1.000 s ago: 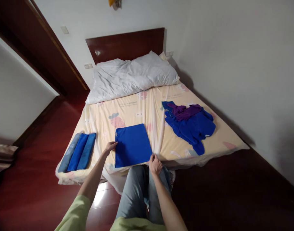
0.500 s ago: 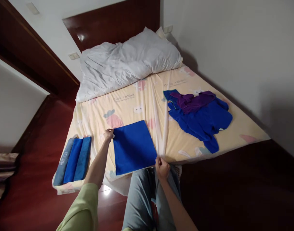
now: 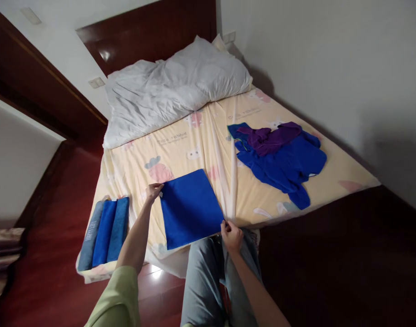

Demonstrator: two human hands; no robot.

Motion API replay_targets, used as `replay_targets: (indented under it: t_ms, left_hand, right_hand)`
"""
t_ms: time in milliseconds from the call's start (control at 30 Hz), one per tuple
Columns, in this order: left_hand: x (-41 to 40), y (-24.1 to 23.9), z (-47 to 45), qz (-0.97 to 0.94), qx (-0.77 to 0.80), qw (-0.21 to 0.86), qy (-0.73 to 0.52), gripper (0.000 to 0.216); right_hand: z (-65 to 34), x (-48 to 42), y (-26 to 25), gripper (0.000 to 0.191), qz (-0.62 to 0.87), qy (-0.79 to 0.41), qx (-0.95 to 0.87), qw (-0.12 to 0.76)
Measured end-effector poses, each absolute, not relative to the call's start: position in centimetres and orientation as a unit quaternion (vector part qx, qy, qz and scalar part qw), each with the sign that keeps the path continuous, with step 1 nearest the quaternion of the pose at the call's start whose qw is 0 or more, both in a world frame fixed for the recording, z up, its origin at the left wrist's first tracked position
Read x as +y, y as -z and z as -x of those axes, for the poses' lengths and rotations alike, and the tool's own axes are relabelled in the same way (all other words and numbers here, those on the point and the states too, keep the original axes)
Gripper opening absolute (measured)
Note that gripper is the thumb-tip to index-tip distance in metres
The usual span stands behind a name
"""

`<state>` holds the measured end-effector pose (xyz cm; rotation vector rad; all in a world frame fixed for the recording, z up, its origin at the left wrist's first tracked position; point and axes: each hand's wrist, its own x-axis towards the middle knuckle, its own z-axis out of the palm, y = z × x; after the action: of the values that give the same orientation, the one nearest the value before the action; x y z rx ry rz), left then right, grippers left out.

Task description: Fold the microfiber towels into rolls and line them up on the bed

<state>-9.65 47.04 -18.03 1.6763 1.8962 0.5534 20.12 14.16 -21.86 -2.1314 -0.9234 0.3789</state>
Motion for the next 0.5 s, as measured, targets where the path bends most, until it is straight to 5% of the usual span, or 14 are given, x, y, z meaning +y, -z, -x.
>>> replay_targets:
  t_ms: [333,500]
  left_hand:
    - [47.7,18.1,9.1,-0.606,0.735,0.228,-0.200,0.026]
    - [42.7,17.3,8.5,-0.592,0.732,0.224,-0.252,0.056]
  right_hand:
    - [-20.0,14.4,22.3,0.053,0.838,-0.133,-0.368,0.381]
    - [-19.8,14.6,21.5,0.053,0.839,-0.134,-0.368,0.377]
